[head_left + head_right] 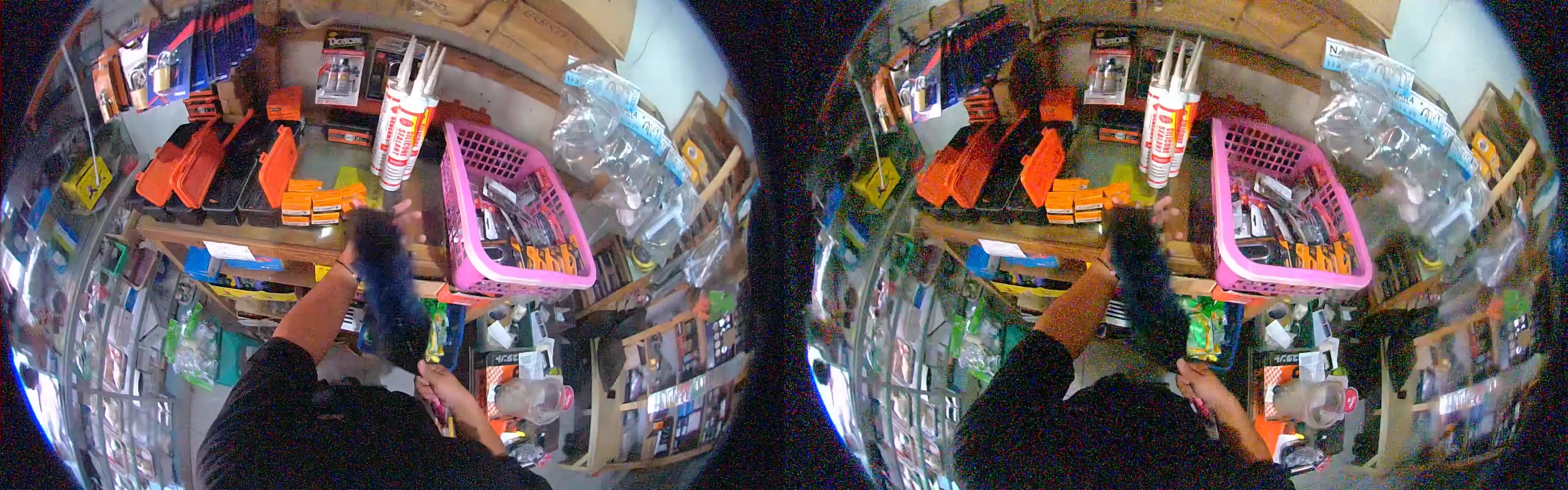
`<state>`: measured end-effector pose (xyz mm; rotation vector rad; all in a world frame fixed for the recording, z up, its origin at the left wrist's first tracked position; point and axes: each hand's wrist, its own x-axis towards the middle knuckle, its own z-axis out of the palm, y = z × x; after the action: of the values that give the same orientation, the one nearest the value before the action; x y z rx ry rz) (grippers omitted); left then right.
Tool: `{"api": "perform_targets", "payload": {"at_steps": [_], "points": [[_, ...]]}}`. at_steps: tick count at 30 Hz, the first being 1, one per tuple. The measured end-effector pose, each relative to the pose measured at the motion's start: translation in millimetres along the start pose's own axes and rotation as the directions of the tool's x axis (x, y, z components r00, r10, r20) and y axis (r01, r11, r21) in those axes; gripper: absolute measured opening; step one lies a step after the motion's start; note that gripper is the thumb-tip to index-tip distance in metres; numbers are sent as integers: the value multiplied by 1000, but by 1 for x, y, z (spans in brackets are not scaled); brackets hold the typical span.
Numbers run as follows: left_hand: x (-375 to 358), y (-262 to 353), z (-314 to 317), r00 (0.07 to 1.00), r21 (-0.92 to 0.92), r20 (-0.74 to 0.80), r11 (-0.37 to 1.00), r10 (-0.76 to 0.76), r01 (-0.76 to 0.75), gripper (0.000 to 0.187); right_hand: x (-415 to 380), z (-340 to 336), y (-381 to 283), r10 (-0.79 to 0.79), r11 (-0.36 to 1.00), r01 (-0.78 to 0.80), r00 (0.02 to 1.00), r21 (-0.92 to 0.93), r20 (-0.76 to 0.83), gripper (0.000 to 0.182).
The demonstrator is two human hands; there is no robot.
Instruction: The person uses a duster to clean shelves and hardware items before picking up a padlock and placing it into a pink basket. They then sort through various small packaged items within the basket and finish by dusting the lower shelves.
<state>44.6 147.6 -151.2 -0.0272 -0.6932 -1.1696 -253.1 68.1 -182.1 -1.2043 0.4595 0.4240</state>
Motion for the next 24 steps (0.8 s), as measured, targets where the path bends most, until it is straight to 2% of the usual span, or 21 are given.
{"api": "perform_targets", "payload": {"at_steps": [1, 2, 4, 5, 6, 7, 8, 9, 10, 12, 13, 14, 16, 17, 18, 19, 20, 21, 22, 23, 24], "points": [[-2, -4, 6, 998, -28, -46, 999, 41, -42, 86, 1, 0, 2, -5, 1000, 5, 1000, 8, -3, 42], [-2, -5, 6, 998, -28, -43, 999, 39, -40, 86, 3, -2, 4, -18, 998, 22, 997, 61, -70, 42], [-5, -3, 7, 942, -321, -336, 938, 17, -131, 87, 6, -5, 5, -29, 986, 60, 980, 154, -198, 42], [1, -6, 9, 910, -204, -411, 967, 55, -150, 86, 6, -4, 7, -55, 996, 64, 986, 57, -155, 41], [1, -6, 7, 909, -202, -413, 967, 58, -153, 86, 4, -4, 7, -53, 996, 62, 987, 56, -152, 41], [1, -5, 2, 980, -143, -191, 987, 48, -76, 82, 3, -4, 6, 21, 1000, -22, 996, -3, -85, 41], [1, -3, 1, 999, -63, 41, 998, 13, -10, 80, 3, -4, 5, 95, 993, -97, 995, -67, -20, 41], [0, -4, 7, 999, -61, 44, 998, 28, -25, 78, 3, -8, 7, -8, 996, 5, 1000, -94, -29, 42], [-1, -4, 9, 999, -50, 43, 998, 29, -27, 78, 5, -10, 4, -13, 995, 11, 1000, -95, -19, 42], [-4, -3, 10, 965, -338, -254, 928, 69, -155, 79, 9, -9, 3, -27, 995, 43, 986, 94, -162, 43], [-6, -2, 10, 963, -333, -260, 930, 65, -153, 79, 10, -7, 5, -53, 994, 66, 988, 83, -142, 44], [-6, -3, 10, 980, -227, -187, 968, 60, -103, 79, 10, -6, 6, -55, 993, 68, 989, 92, -139, 44], [-2, -3, 8, 999, -3, -34, 1000, 16, -16, 81, 7, -6, 4, 36, 999, -36, 999, 11, 21, 44], [3, -1, 6, 998, -35, 65, 999, -15, 18, 82, 4, -6, 1, -16, 998, 14, 999, -56, -36, 44], [2, -2, 6, 998, -35, 65, 999, -21, 23, 82, 6, -8, 2, -19, 998, 17, 999, -52, -37, 44], [0, -2, 5, 984, -116, -177, 993, 11, -32, 81, 10, -9, 5, -43, 998, 47, 995, 42, -94, 44], [-1, -3, 7, 911, -180, -412, 978, 22, -105, 82, 11, -9, 7, -60, 988, 80, 987, 135, -152, 43], [0, -5, 16, 941, -250, -338, 965, -4, -86, 84, 10, -6, 7, 12, 1000, -8, 987, 24, -158, 43], [0, -5, 6, 940, -251, -341, 965, -11, -80, 84, 8, -6, 6, 12, 999, -7, 987, 32, -159, 43], [1, -5, -11, 991, -193, -135, 981, 1, -28, 83, 4, -5, 3, 12, 1000, -9, 992, 27, -126, 43], [3, -4, -18, 997, -125, 78, 992, -1, 11, 82, 2, -5, 2, 11, 1000, -9, 996, 22, -92, 43]]}}
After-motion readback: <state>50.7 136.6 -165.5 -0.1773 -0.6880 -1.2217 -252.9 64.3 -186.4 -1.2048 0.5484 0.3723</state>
